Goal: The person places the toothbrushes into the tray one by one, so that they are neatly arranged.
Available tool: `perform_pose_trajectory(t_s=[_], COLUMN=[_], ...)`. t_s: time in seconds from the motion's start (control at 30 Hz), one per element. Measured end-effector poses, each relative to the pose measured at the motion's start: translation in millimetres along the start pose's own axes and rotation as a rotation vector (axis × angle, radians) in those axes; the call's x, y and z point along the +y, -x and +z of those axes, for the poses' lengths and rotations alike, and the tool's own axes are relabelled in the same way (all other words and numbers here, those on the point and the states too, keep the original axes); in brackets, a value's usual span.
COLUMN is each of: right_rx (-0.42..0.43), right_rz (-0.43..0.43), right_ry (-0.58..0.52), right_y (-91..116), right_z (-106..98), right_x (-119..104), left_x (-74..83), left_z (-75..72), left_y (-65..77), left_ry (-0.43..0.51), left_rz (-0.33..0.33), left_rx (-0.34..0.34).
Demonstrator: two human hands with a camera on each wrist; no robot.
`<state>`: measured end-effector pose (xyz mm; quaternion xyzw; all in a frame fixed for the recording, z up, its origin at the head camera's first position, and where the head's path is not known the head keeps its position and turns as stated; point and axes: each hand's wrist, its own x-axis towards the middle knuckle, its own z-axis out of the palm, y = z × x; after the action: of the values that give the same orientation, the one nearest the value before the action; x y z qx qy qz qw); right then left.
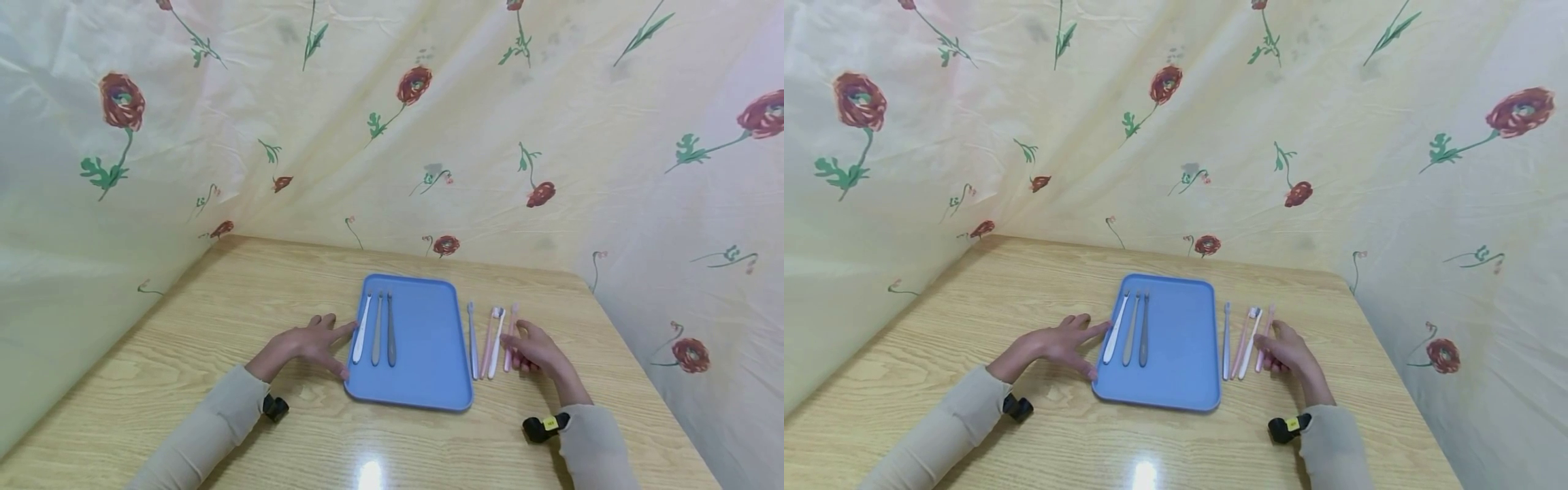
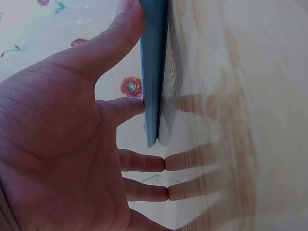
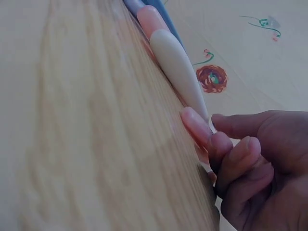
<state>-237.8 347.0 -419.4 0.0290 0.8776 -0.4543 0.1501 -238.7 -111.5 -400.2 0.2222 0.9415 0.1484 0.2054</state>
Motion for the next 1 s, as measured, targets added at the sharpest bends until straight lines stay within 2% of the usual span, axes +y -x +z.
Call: perform_pose_trajectory(t_s=[0.5,0.73,1.0], right_rx=[0.028,0.036,0.037], right_rz=[0.052,0.031,0.005], right_ry=[0.063,0.096,0.078], right_y=[1.7,4.4,3.3], right_z=[2.5,1.3,2.0], right_x=[-4.1,-2.9,-0.8], left_x=[-2.6,-2.8,-2.5], left_z=[1.6,0.4,-0.4], left_y=[-2.6,-4.1,-3.1], left_ry=[-0.005,-0.008,-0.006], left_rz=[0.000,-0.007,-0.006], left_rx=[-0.006,-0.008,-0.007])
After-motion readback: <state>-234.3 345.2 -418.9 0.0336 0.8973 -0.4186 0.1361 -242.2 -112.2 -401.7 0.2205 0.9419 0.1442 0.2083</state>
